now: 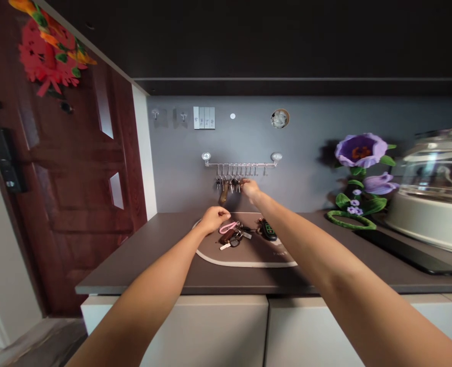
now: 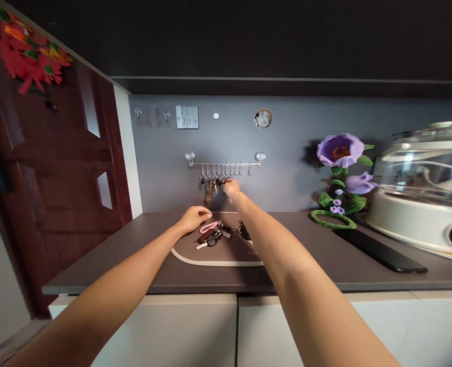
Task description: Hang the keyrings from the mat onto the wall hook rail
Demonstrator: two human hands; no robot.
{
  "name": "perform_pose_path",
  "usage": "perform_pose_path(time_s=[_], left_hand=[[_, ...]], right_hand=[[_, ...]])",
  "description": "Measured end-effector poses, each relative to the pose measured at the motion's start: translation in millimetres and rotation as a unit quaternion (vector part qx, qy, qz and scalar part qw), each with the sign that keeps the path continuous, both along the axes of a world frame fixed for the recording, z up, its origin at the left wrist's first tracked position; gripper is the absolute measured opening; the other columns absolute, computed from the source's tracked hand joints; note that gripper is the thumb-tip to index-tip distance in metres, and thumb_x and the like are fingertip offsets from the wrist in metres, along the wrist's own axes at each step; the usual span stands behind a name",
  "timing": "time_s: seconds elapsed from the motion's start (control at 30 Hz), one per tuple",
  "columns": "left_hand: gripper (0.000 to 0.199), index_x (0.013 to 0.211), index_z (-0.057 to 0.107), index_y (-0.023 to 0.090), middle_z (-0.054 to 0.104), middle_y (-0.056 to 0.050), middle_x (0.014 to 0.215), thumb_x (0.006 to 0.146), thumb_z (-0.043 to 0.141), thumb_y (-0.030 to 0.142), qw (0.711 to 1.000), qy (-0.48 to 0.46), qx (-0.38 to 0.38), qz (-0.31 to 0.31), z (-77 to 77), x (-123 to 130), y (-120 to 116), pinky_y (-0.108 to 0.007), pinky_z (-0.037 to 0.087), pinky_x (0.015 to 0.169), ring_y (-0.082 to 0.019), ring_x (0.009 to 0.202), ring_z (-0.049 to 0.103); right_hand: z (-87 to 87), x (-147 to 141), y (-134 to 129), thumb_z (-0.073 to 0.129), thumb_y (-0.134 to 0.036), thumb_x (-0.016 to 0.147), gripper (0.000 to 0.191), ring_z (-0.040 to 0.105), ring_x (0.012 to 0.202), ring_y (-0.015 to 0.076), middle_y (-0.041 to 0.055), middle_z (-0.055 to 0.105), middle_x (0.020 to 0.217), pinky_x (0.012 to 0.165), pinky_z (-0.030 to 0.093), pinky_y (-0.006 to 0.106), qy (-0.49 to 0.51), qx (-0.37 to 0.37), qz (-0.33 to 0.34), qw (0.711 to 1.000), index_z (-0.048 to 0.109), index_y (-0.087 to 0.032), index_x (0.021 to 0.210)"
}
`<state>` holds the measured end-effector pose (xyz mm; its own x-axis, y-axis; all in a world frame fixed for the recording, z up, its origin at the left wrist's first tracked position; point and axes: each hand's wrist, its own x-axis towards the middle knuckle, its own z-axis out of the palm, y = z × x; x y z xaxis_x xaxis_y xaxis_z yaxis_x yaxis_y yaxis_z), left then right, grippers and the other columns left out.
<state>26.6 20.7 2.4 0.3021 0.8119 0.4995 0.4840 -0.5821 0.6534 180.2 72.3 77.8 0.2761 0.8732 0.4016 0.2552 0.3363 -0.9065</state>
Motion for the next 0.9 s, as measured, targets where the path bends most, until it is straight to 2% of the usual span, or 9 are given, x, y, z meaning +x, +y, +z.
perform_pose_path(time_s=[0.13, 0.23, 0.37, 0.53, 0.7, 0.8, 0.9], left_hand=[[0.022, 0.081, 0.066, 0.014, 0.066, -0.006, 0.079, 0.068, 0.055, 0.027, 1.000, 0.023, 0.000, -0.011, -3.1, 1, 1, -0.026, 0.042, 0.068, -0.014, 0.069, 0.057], [0.024, 0.083, 0.066, 0.013, 0.066, -0.006, 0.080, 0.067, 0.055, 0.028, 0.999, 0.034, -0.002, -0.020, -4.7, 1, 1, -0.025, 0.042, 0.067, -0.015, 0.070, 0.057], [0.024, 0.080, 0.066, 0.014, 0.066, -0.005, 0.075, 0.068, 0.054, 0.030, 0.998, 0.051, 0.000, -0.044, -5.5, -1, 0, -0.025, 0.041, 0.064, -0.014, 0.067, 0.056], [0.025, 0.076, 0.066, 0.013, 0.065, -0.003, 0.070, 0.068, 0.052, 0.032, 0.996, 0.074, -0.011, -0.057, -6.4, -3, -1, -0.023, 0.040, 0.060, -0.013, 0.061, 0.054], [0.027, 0.076, 0.068, 0.014, 0.065, -0.003, 0.070, 0.069, 0.051, 0.035, 0.993, 0.108, -0.003, -0.053, -5.1, -5, -1, -0.023, 0.037, 0.059, -0.013, 0.061, 0.054], [0.030, 0.075, 0.069, 0.015, 0.065, -0.003, 0.068, 0.070, 0.051, 0.038, 0.990, 0.123, -0.005, -0.064, -4.0, -6, -1, -0.022, 0.036, 0.057, -0.012, 0.060, 0.053], [0.029, 0.073, 0.069, 0.015, 0.065, -0.003, 0.066, 0.069, 0.053, 0.038, 0.990, 0.131, -0.005, -0.057, -4.6, -7, 0, -0.022, 0.036, 0.057, -0.013, 0.061, 0.053]], right_hand=[[-2.5, -5, -15, 0.044, -0.004, 0.063, 0.042, 0.053, 0.093, 0.0124, 0.0058, 0.058, 0.104, 0.086, 0.039, 0.026, 0.020, -0.034, -0.047, 0.998, 0.053, -0.018, 0.103], [-8.3, -8, -27, 0.044, -0.006, 0.064, 0.040, 0.055, 0.087, 0.0113, 0.0041, 0.060, 0.099, 0.082, 0.041, 0.024, 0.031, -0.040, -0.049, 0.998, 0.054, -0.019, 0.100], [-23.3, -10, -43, 0.045, -0.008, 0.066, 0.028, 0.055, 0.074, 0.0099, 0.0015, 0.062, 0.083, 0.073, 0.044, 0.022, 0.039, -0.028, 0.001, 0.999, 0.058, -0.018, 0.089], [-46.3, -7, -58, 0.046, -0.006, 0.064, 0.024, 0.055, 0.074, 0.0090, 0.0039, 0.062, 0.086, 0.072, 0.043, 0.022, 0.050, -0.032, 0.072, 0.996, 0.058, -0.014, 0.083], [-62.6, 2, -49, 0.046, -0.003, 0.065, 0.023, 0.055, 0.075, 0.0086, 0.0042, 0.062, 0.085, 0.076, 0.042, 0.023, -0.007, -0.004, 0.080, 0.997, 0.057, -0.013, 0.083], [-66.1, 7, -40, 0.048, -0.005, 0.067, 0.019, 0.056, 0.077, 0.0091, 0.0031, 0.062, 0.082, 0.079, 0.042, 0.024, -0.057, 0.024, 0.062, 0.996, 0.059, -0.014, 0.080], [-65.8, 8, -38, 0.049, -0.006, 0.069, 0.017, 0.056, 0.077, 0.0101, 0.0024, 0.063, 0.081, 0.080, 0.042, 0.025, -0.086, 0.017, 0.048, 0.995, 0.059, -0.016, 0.078]])
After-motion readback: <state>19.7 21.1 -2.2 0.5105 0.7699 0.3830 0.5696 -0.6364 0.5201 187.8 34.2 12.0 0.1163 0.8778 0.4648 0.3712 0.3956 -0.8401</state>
